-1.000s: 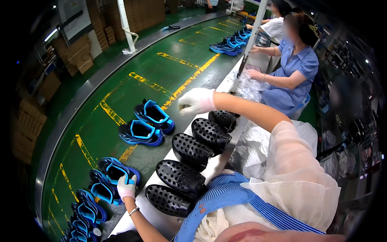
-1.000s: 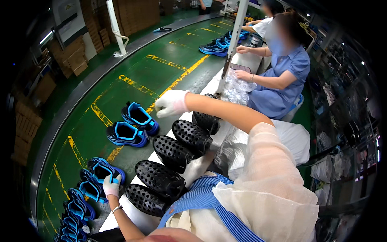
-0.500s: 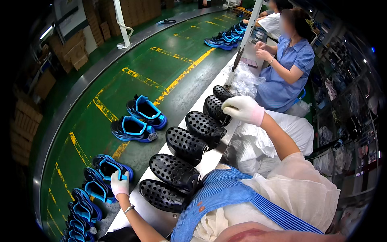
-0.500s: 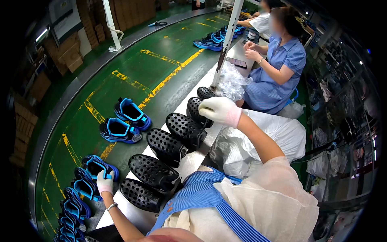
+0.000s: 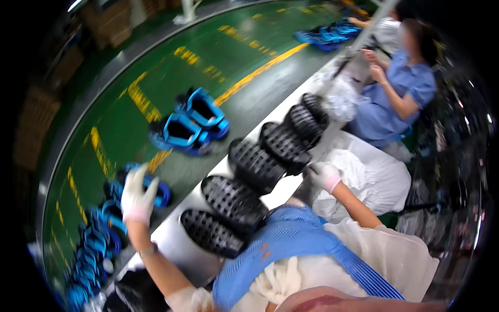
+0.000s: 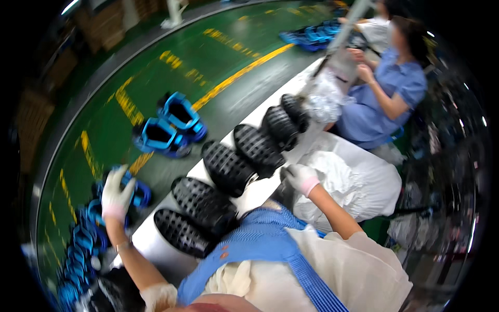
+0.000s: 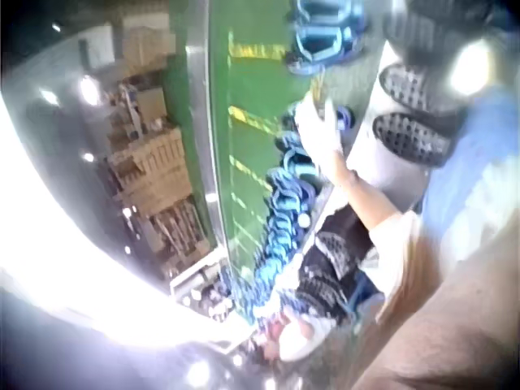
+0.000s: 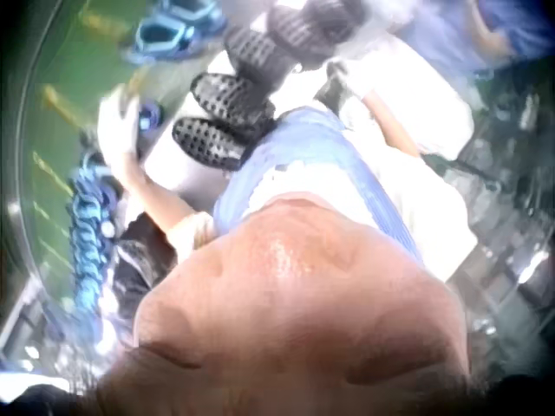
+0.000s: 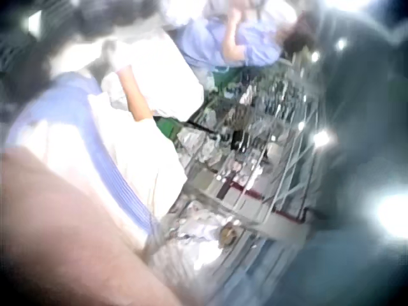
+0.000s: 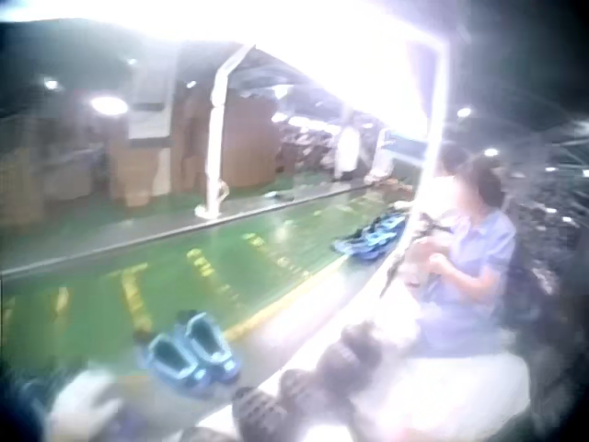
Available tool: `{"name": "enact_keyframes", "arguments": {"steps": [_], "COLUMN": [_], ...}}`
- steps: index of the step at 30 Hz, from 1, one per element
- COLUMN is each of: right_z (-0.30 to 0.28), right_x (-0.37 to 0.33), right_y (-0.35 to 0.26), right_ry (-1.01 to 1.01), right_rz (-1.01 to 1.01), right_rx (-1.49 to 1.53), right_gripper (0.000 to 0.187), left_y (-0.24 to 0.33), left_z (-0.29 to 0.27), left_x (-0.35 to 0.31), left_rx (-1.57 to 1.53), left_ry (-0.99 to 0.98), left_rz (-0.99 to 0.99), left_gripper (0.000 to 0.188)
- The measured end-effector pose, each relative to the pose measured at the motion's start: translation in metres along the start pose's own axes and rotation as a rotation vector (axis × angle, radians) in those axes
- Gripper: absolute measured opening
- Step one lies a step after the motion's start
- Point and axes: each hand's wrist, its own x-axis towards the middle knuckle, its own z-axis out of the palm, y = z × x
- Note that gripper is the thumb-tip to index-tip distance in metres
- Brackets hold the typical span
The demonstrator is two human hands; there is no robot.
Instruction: The person assembles shoes by hand at a workstation, picking up blue and black shoe uppers and pressing black plastic components into the heel area.
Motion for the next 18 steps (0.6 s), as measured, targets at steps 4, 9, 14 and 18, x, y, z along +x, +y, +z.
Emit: {"name": "enact_keyframes", "arguments": {"steps": [4,9,14,18], "right_z": [0.02,0.032,0.024,0.026], "right_x": [-0.007,-0.002,0.013,0.004], "right_y": [-0.017,-0.035,-0.027,-0.018], "right_ry": [0.098,0.281,0.245,0.338], "right_rz": [0.127,0.21,0.254,0.232], "right_rx": [0.186,0.295,0.305,0.33], "right_gripper": [0.021,0.021,0.024,0.023], "left_y": [0.04,0.036,-0.018,-0.002], "left_z": [-0.001,0.021,0.091,0.124], "left_x": [0.04,0.078,0.145,0.173], "left_rx": [0.011,0.002,0.198,0.185], "left_ry": [-0.105,-0.023,-0.223,-0.711], "left_rz": [0.044,0.278,0.349,-0.075], "left_gripper": [0.031,0.024,0.019,0.026]}}
